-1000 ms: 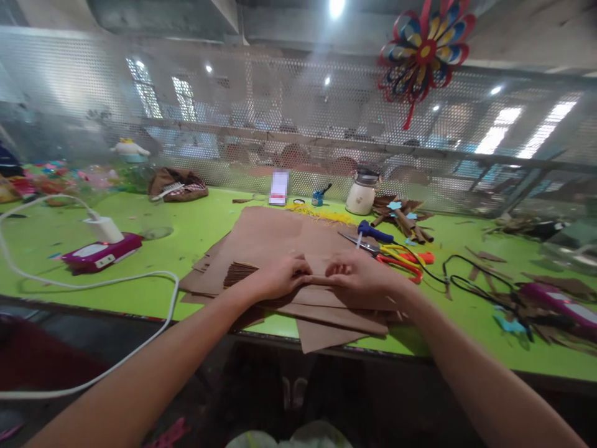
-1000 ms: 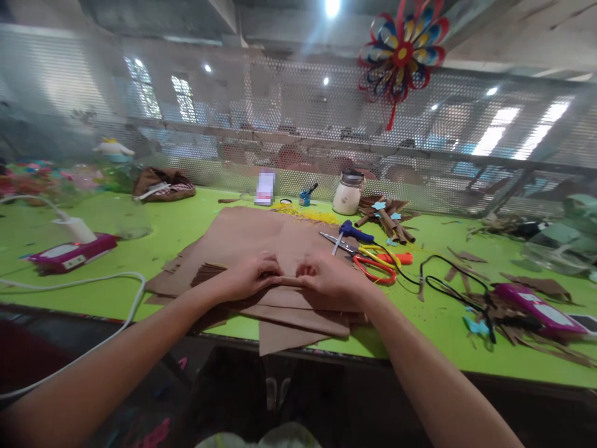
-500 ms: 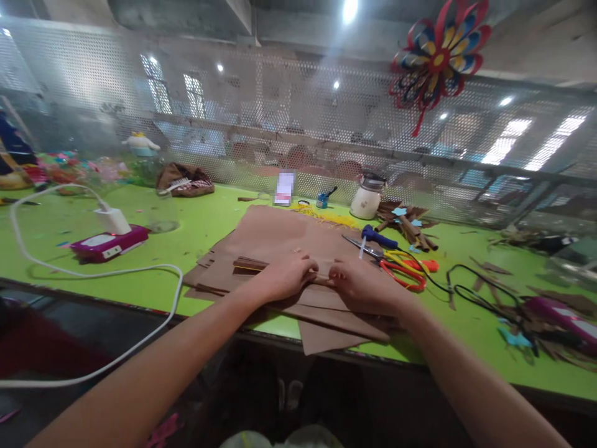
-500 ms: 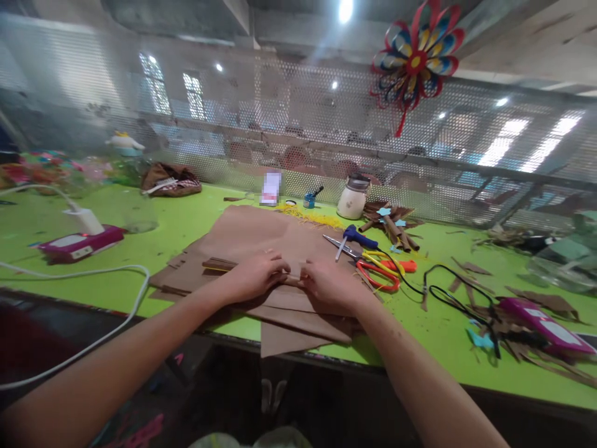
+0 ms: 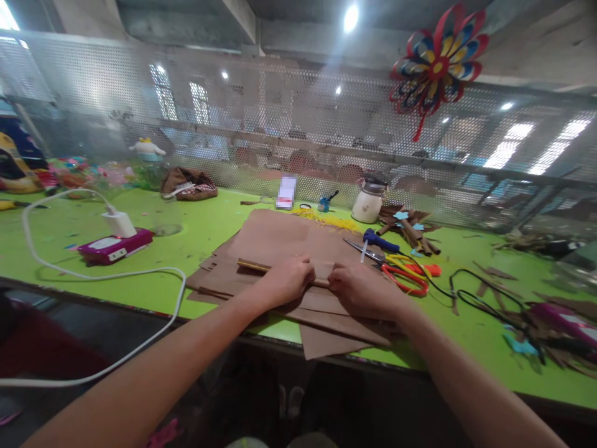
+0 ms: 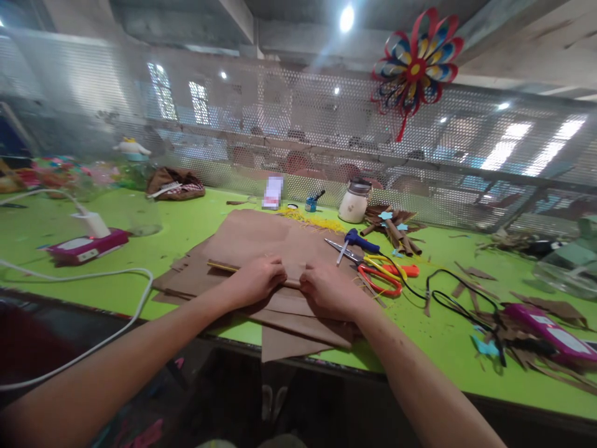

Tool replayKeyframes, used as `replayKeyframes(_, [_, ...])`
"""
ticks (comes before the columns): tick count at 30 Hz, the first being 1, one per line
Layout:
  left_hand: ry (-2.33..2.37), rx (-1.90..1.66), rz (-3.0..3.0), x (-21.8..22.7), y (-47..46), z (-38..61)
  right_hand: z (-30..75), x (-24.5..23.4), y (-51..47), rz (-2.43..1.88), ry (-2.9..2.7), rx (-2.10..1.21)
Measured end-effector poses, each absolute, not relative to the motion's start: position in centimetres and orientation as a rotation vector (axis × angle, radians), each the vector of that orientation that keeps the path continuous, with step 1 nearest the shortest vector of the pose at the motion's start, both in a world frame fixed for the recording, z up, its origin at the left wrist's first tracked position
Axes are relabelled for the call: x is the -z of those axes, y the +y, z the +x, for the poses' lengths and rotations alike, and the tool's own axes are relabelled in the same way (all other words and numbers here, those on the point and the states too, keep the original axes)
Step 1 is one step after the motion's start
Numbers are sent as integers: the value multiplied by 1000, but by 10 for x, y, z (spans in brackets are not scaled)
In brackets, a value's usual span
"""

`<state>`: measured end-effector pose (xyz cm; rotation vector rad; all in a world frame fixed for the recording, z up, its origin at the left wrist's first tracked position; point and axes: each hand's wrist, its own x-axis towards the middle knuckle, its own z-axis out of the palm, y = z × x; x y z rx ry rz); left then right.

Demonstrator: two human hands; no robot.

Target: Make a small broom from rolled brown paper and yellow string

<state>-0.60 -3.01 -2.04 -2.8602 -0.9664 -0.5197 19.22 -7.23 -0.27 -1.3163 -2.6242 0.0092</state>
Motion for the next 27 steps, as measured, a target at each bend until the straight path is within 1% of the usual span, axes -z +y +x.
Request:
replayKeyframes(7, [-940, 502, -2821, 27, -28, -13, 191, -2, -77, -1321, -2624, 1])
replayKeyframes(10, [-951, 481, -2804, 28, -26, -12, 193, -1, -75, -1295, -2592, -58])
replayKeyframes(17, [-925, 476, -2740, 24, -27, -9, 199, 16, -55, -1343, -2381, -236])
replayKeyframes(22, [-994, 591, -2788, 27, -23, -11, 202, 29, -38, -1246, -2372, -177])
replayKeyframes(27, [-1020, 580, -2764, 26, -22, -11, 202, 36, -29, -1281, -2344, -201])
